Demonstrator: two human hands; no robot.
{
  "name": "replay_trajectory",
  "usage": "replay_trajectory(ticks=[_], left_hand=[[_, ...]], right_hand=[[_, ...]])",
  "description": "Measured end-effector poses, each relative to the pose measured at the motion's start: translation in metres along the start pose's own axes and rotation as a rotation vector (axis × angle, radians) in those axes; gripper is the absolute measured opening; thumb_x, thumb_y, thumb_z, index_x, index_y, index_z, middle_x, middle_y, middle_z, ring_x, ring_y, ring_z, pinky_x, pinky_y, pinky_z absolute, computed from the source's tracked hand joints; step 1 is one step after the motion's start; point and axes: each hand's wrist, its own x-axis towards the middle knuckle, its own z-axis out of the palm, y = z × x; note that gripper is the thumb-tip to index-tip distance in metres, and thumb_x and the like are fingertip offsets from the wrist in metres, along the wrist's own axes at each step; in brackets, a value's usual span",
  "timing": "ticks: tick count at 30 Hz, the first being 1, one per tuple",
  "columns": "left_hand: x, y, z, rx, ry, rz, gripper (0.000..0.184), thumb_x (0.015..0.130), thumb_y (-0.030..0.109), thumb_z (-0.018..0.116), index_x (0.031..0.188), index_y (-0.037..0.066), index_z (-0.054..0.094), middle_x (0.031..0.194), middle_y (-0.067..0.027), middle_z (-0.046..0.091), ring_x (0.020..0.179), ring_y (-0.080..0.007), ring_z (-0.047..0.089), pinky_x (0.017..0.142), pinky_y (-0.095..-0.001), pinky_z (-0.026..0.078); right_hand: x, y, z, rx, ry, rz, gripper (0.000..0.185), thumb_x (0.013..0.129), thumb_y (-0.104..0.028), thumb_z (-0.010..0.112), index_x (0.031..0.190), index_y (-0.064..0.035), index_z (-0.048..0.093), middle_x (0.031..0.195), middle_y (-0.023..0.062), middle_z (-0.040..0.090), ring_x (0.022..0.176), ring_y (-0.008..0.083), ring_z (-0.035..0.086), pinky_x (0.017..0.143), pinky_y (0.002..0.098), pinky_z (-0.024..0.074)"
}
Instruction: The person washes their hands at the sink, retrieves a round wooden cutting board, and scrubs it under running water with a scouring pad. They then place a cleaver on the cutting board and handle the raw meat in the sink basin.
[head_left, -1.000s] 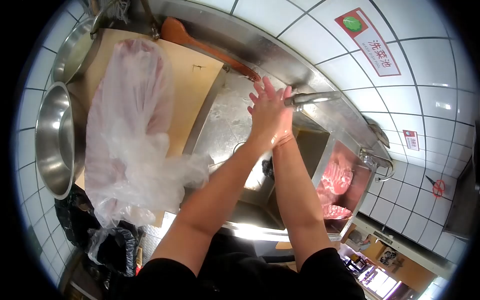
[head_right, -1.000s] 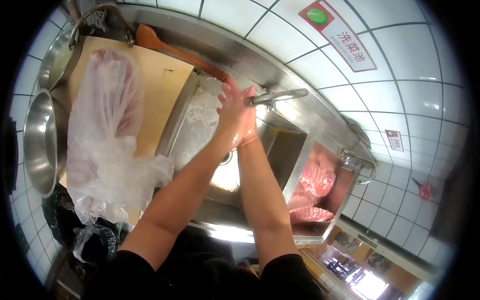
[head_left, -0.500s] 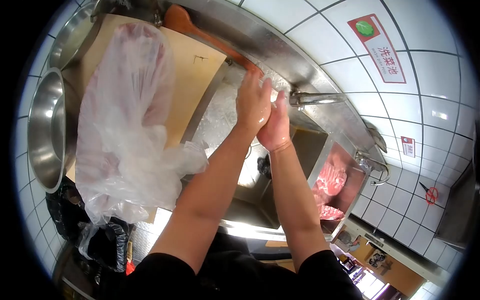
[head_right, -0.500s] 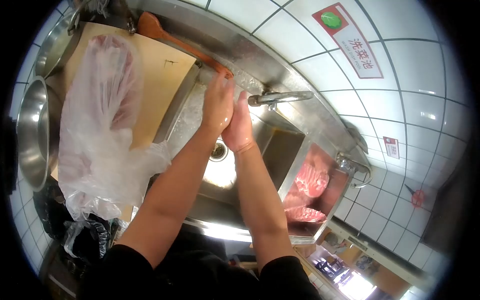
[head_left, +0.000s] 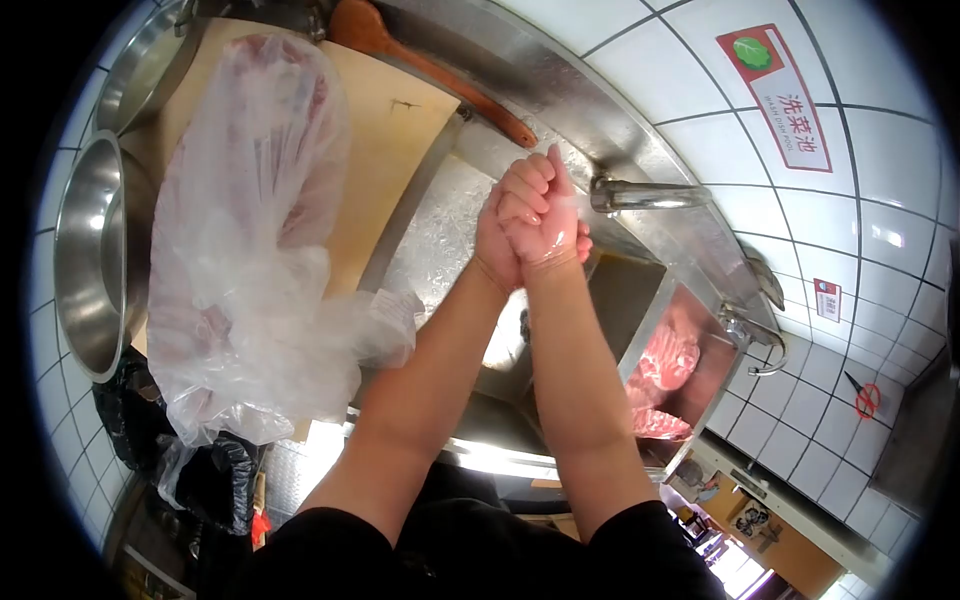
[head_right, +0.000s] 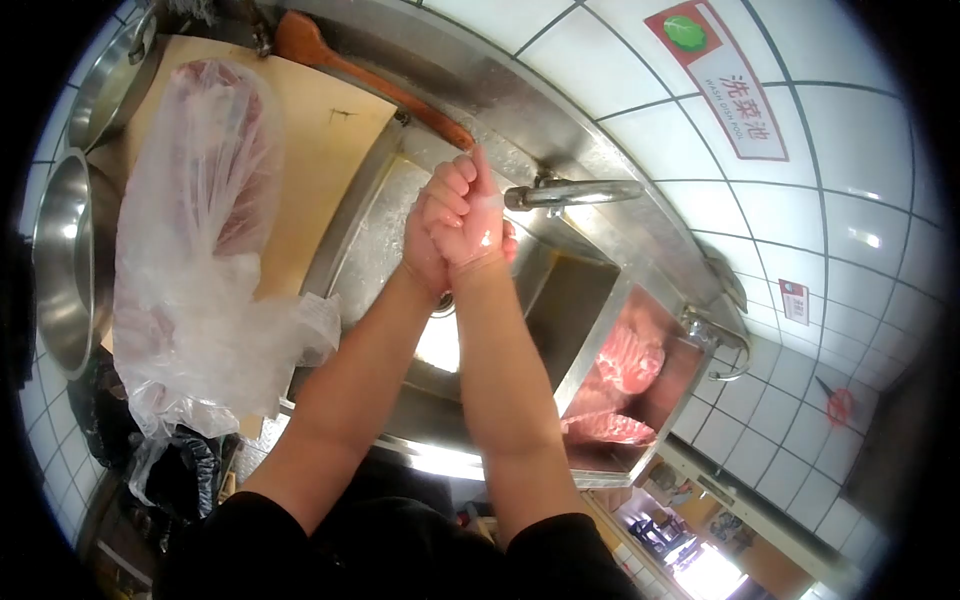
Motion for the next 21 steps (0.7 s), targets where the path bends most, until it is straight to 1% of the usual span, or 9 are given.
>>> replay_trajectory(ticks=[3, 4, 7, 8, 10, 11, 15, 18, 21], left_hand=[[-0.006, -0.010, 0.004, 0.027, -0.001, 0.079, 0.037, 0.106, 0.038, 0.043, 0.113, 0.006, 0.060, 0.111, -0.0130, 0.063, 0.095, -0.0288, 0.064, 0.083, -0.0452, 0.056], [-0.001, -0.009, 0.005, -0.072, 0.252, 0.045, 0.036, 0.105, 0.035, 0.045, 0.104, 0.005, 0.064, 0.100, -0.0116, 0.065, 0.086, -0.0257, 0.065, 0.078, -0.0419, 0.057], [0.015, 0.019, -0.013, 0.014, 0.183, -0.004, 0.038, 0.105, 0.035, 0.047, 0.093, 0.004, 0.065, 0.085, -0.0093, 0.065, 0.077, -0.0215, 0.065, 0.070, -0.0386, 0.057], [0.012, 0.026, 0.000, 0.145, 0.290, -0.074, 0.040, 0.104, 0.036, 0.048, 0.087, 0.003, 0.063, 0.073, -0.0062, 0.061, 0.073, -0.0187, 0.063, 0.069, -0.0353, 0.056], [0.016, 0.027, -0.019, 0.076, 0.090, -0.214, 0.046, 0.105, 0.037, 0.044, 0.088, -0.001, 0.064, 0.094, -0.0150, 0.066, 0.090, -0.0233, 0.065, 0.082, -0.0369, 0.055], [0.017, 0.018, -0.026, 0.052, 0.047, -0.173, 0.048, 0.106, 0.039, 0.041, 0.091, -0.001, 0.064, 0.100, -0.0169, 0.066, 0.093, -0.0252, 0.065, 0.082, -0.0390, 0.056], [0.002, -0.001, -0.009, -0.103, -0.224, -0.031, 0.046, 0.108, 0.040, 0.036, 0.105, 0.004, 0.065, 0.110, -0.0148, 0.064, 0.096, -0.0273, 0.064, 0.082, -0.0450, 0.058], [0.002, -0.017, -0.007, 0.076, 0.226, 0.040, 0.040, 0.110, 0.038, 0.033, 0.116, 0.010, 0.062, 0.113, -0.0107, 0.062, 0.097, -0.0257, 0.063, 0.080, -0.0476, 0.058], [0.005, -0.030, -0.004, 0.174, 0.383, 0.119, 0.038, 0.110, 0.039, 0.036, 0.125, 0.011, 0.058, 0.116, -0.0063, 0.061, 0.101, -0.0224, 0.061, 0.086, -0.0433, 0.056]], right_hand=[[0.000, 0.005, 0.020, -1.121, 0.409, -0.225, 0.036, 0.106, -0.031, 0.050, 0.077, -0.0098, 0.047, 0.065, -0.0001, 0.039, 0.051, 0.0126, 0.037, 0.045, 0.0264, 0.0287], [0.001, 0.006, 0.012, -1.611, 0.469, -0.274, 0.039, 0.106, -0.034, 0.050, 0.075, -0.0113, 0.045, 0.062, -0.0006, 0.037, 0.049, 0.0124, 0.033, 0.045, 0.0266, 0.0258], [-0.016, 0.014, 0.016, -1.273, 0.477, -0.300, 0.037, 0.106, -0.033, 0.050, 0.076, -0.0118, 0.045, 0.064, -0.0010, 0.038, 0.051, 0.0119, 0.035, 0.042, 0.0253, 0.0277], [-0.019, 0.015, 0.016, -1.157, 0.479, -0.305, 0.036, 0.106, -0.033, 0.050, 0.076, -0.0120, 0.045, 0.064, -0.0011, 0.039, 0.052, 0.0118, 0.036, 0.042, 0.0248, 0.0284], [-0.020, 0.007, 0.005, -0.448, 0.248, -0.110, 0.036, 0.106, -0.033, 0.050, 0.077, -0.0124, 0.044, 0.065, -0.0012, 0.037, 0.053, 0.0106, 0.037, 0.040, 0.0232, 0.0287], [-0.019, 0.001, 0.000, -0.096, 0.125, -0.017, 0.036, 0.106, -0.034, 0.049, 0.077, -0.0126, 0.044, 0.066, -0.0013, 0.036, 0.053, 0.0100, 0.037, 0.040, 0.0224, 0.0289], [-0.007, -0.002, -0.003, -0.064, 0.167, -0.043, 0.038, 0.106, -0.036, 0.051, 0.078, -0.0119, 0.044, 0.070, 0.0007, 0.039, 0.055, 0.0088, 0.038, 0.042, 0.0214, 0.0314], [-0.008, -0.005, 0.008, -1.563, 0.533, -0.281, 0.037, 0.106, -0.036, 0.050, 0.084, -0.0057, 0.052, 0.083, 0.0047, 0.056, 0.067, 0.0157, 0.051, 0.056, 0.0285, 0.0464], [-0.006, -0.010, -0.004, -2.170, 0.513, -0.511, 0.048, 0.108, -0.043, 0.044, 0.117, 0.0009, 0.061, 0.123, 0.0180, 0.064, 0.108, 0.0298, 0.062, 0.095, 0.0397, 0.0499]])
